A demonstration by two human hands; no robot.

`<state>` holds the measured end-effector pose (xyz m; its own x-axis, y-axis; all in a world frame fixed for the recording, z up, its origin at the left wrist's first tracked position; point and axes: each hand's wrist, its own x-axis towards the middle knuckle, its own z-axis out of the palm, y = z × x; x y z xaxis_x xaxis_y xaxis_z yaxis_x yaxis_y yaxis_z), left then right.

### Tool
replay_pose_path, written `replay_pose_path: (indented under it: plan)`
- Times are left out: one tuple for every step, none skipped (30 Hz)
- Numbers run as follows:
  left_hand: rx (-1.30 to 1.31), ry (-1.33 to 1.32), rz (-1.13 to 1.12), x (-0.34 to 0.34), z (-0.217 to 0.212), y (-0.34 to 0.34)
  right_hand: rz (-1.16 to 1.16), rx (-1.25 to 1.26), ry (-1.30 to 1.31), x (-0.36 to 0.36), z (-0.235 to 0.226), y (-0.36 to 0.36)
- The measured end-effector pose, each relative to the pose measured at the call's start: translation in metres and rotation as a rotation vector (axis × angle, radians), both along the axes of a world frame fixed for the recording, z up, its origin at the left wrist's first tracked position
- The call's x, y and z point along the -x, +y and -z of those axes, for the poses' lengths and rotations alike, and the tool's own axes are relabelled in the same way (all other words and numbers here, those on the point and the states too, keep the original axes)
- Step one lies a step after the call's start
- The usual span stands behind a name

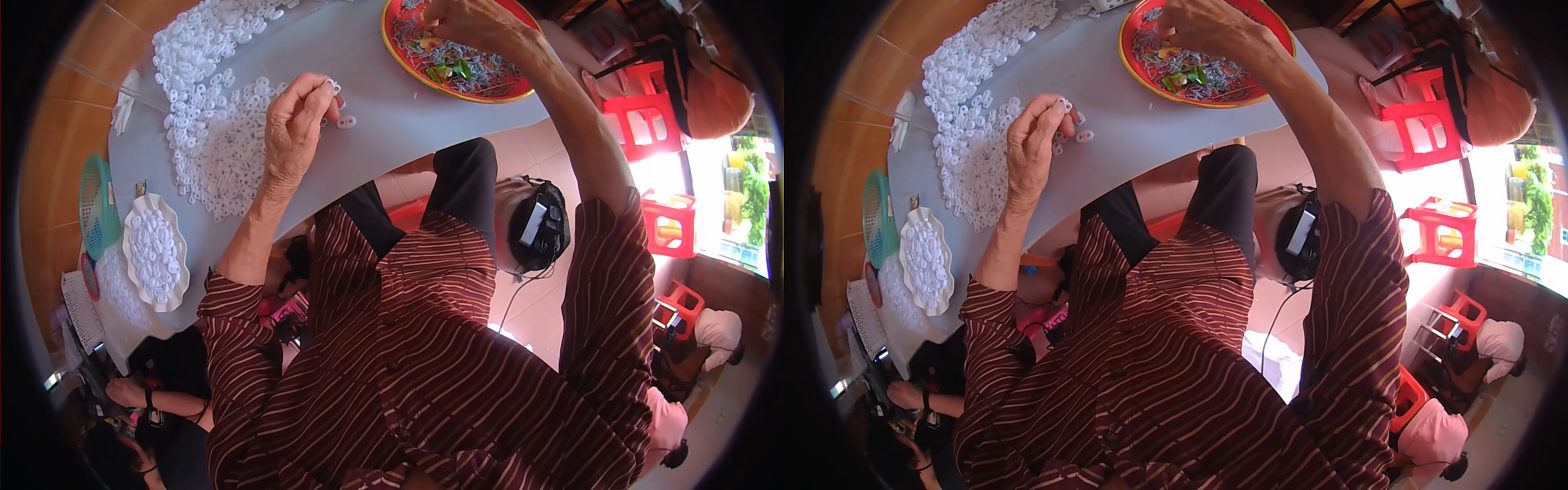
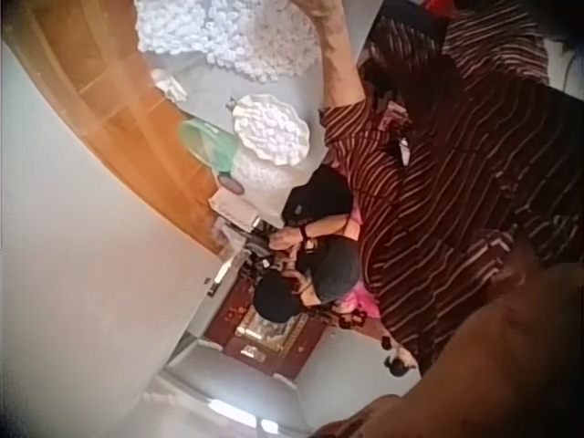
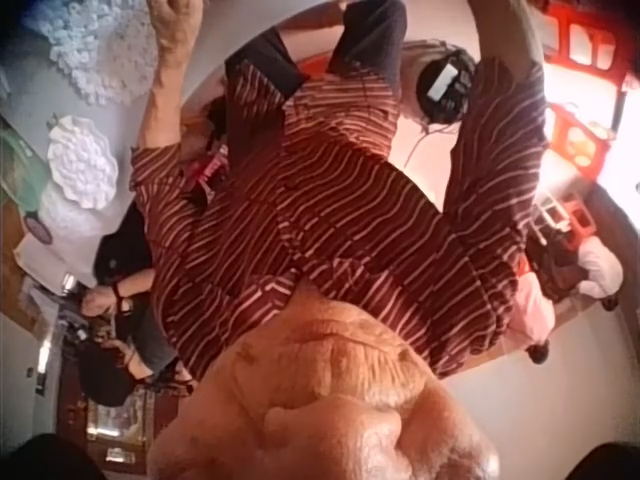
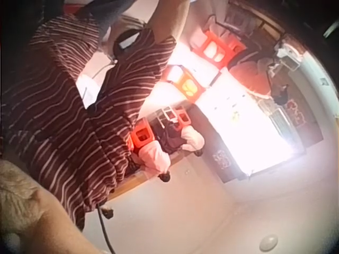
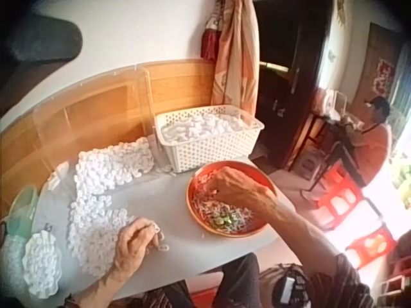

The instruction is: Manually assembling small white plastic components at a table.

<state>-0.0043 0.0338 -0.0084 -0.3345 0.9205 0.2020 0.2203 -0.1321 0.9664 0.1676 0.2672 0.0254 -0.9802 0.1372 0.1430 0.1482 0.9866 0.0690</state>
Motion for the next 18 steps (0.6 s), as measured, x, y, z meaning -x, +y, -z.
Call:
replay_pose_path:
  plan:
    - [0.001, -0.001, -0.005, 0.000, 0.001, -0.001, -0.005, 0.001, -0.001, 0.000, -0.001, -0.005]
    - [0.004, -0.002, -0.009, 0.000, 0.001, -0.003, -0.135, 0.055, 0.200, -0.002, -0.002, -0.012]
    - [0.006, -0.003, -0.013, 0.001, 0.001, -0.004, -0.265, 0.110, 0.402, -0.001, -0.003, -0.018]
    - [0.005, -0.003, -0.008, -0.001, 0.000, -0.003, -0.261, 0.108, 0.402, -0.001, -0.002, -0.015]
    - [0.019, 0.012, -0.007, -0.001, -0.001, -0.002, -0.135, 0.013, 0.191, 0.003, -0.001, -0.012]
    - [0.034, 0.027, -0.007, -0.002, -0.002, -0.001, -0.009, -0.080, -0.020, 0.004, 0.000, -0.009]
    - [0.033, 0.027, -0.010, -0.002, -0.002, -0.002, -0.012, -0.081, -0.020, 0.007, -0.002, -0.011]
    - [0.032, 0.007, -0.014, -0.002, -0.002, -0.003, 0.020, -0.046, -0.023, 0.008, -0.004, -0.012]
    - [0.030, -0.013, -0.018, -0.001, -0.001, -0.004, 0.051, -0.010, -0.027, 0.010, -0.007, -0.014]
    - [0.028, -0.012, -0.022, 0.000, -0.001, -0.004, 0.047, -0.012, -0.026, 0.010, -0.003, -0.008]
    - [0.015, -0.022, -0.020, -0.001, -0.001, -0.002, -0.108, -0.044, 0.087, 0.004, 0.002, 0.002]
    - [0.002, -0.032, -0.017, -0.002, -0.001, 0.000, -0.264, -0.076, 0.198, -0.001, 0.006, 0.011]
    - [0.002, -0.032, -0.022, -0.001, -0.002, -0.001, -0.269, -0.075, 0.198, 0.001, 0.005, 0.010]
    - [0.015, -0.009, -0.025, -0.002, -0.003, -0.002, -0.051, 0.077, 0.185, 0.002, 0.004, 0.008]
    - [0.028, 0.015, -0.026, -0.002, -0.004, -0.003, 0.167, 0.227, 0.168, 0.004, 0.002, 0.006]
    - [0.027, 0.015, -0.026, -0.002, -0.004, -0.003, 0.168, 0.226, 0.169, 0.006, 0.004, 0.008]
    - [0.028, 0.010, -0.024, -0.003, -0.003, -0.003, 0.180, 0.223, 0.170, 0.008, 0.006, 0.009]
    - [0.028, 0.005, -0.022, -0.003, -0.003, -0.003, 0.191, 0.219, 0.171, 0.010, 0.007, 0.011]
